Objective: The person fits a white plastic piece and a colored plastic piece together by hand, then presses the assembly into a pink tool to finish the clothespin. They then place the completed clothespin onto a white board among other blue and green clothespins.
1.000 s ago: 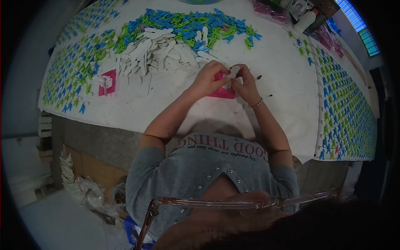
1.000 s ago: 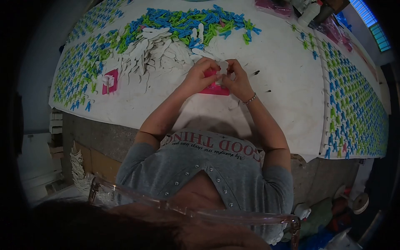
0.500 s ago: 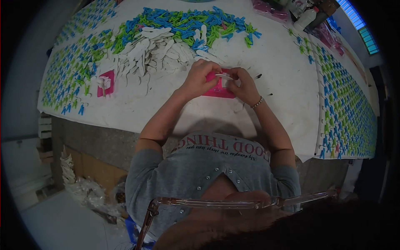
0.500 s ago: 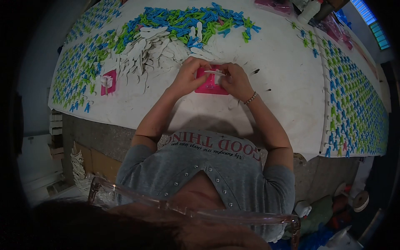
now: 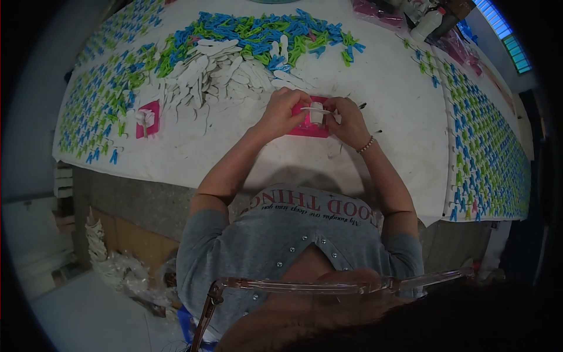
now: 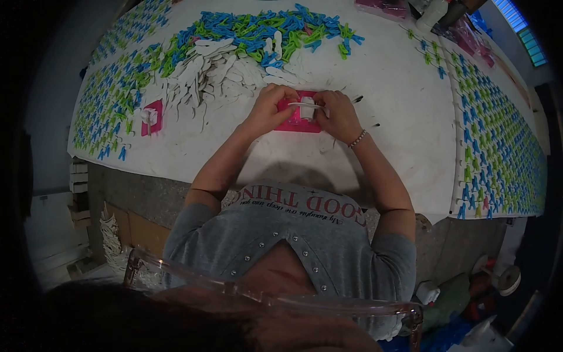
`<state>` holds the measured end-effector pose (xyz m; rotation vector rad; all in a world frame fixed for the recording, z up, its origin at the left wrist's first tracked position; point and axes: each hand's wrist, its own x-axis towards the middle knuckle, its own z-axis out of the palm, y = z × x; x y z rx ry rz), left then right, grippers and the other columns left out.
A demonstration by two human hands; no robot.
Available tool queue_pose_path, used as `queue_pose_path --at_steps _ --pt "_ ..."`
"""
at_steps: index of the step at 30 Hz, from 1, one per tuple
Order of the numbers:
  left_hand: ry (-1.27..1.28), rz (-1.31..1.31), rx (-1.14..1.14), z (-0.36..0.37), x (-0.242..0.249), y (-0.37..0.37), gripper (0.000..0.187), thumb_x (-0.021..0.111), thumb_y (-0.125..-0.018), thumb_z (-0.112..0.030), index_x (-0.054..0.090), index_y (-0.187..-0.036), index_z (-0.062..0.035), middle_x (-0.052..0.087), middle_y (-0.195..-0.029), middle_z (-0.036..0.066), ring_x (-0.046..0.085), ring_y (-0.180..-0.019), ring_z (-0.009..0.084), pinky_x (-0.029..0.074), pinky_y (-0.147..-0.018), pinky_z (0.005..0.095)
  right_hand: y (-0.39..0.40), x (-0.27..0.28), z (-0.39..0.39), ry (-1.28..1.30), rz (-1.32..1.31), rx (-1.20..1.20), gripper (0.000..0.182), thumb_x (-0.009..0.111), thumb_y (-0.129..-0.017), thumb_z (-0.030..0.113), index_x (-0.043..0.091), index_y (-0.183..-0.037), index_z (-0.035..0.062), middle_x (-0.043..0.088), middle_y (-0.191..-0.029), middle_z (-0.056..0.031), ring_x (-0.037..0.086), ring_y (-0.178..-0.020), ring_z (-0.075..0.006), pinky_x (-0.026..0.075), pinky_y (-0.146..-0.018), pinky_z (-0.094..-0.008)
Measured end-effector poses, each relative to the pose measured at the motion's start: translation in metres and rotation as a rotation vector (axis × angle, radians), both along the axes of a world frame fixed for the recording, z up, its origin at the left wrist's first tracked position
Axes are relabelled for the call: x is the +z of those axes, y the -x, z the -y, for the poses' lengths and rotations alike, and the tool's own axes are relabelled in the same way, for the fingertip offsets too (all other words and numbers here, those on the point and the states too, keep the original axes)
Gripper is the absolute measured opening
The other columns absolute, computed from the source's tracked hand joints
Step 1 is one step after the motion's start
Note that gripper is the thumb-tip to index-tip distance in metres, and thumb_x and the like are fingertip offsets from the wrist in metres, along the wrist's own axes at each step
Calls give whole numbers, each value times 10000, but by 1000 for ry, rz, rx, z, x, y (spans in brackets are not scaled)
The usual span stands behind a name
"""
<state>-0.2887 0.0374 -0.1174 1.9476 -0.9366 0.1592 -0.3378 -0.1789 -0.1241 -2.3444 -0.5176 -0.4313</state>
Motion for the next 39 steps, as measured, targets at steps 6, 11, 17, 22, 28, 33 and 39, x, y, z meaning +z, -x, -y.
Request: queue_pose_path --at_steps 6,11,17,22,28,33,39 --pt "-17 38 -5 3 -9 -4 257 666 -693 -87 606 -942 -84 646 -851 38 557 -845 256 421 -789 382 5 4 3 8 -27 -25 251 622 -695 30 569 -939 48 618 -835 -98 574 -818 -295 451 -743 -394" --pt "-23 48 -8 10 -4 -1 242 669 -691 -89 607 -925 -86 643 -807 38 559 -821 256 431 -758 386 8 15 9 47 -7 -37 276 614 -688 10 569 -956 56 593 -821 -87 560 -802 -277 441 -737 -380" --pt "-77 -30 -89 35 -5 -5 243 684 -706 -84 602 -933 -65 647 -845 44 573 -790 255 441 -740 367 14 53 17 104 64 -47 320 593 -673 -15 568 -981 66 559 -809 -75 543 -801 -269 433 -746 -372" --pt "23 9 -114 51 -4 -5 244 691 -686 -99 594 -909 -92 639 -766 38 575 -777 279 437 -694 402 10 67 20 96 68 -15 339 596 -672 -11 572 -1000 74 573 -840 -53 551 -841 -224 431 -786 -341" --pt "231 -239 -2 21 -4 -9 319 687 -719 -39 557 -1010 -45 619 -855 90 598 -839 221 466 -762 324 -64 4 74 -182 -438 -406 286 630 -850 278 613 -1003 36 634 -820 -83 596 -736 -203 476 -716 -319" --pt "265 -387 11 10 -10 -7 359 678 -745 11 505 -1055 -41 547 -892 33 519 -802 114 435 -739 242 -124 -9 67 110 -509 -727 524 452 -888 536 669 -987 70 681 -965 -144 653 -903 -307 488 -782 -434" --pt "382 -470 -67 1 -5 -11 408 651 -763 55 457 -1107 -48 488 -870 -13 451 -751 57 390 -693 201 -149 -29 58 66 -392 -793 386 516 -857 410 676 -967 75 680 -949 -144 636 -912 -336 482 -792 -426"
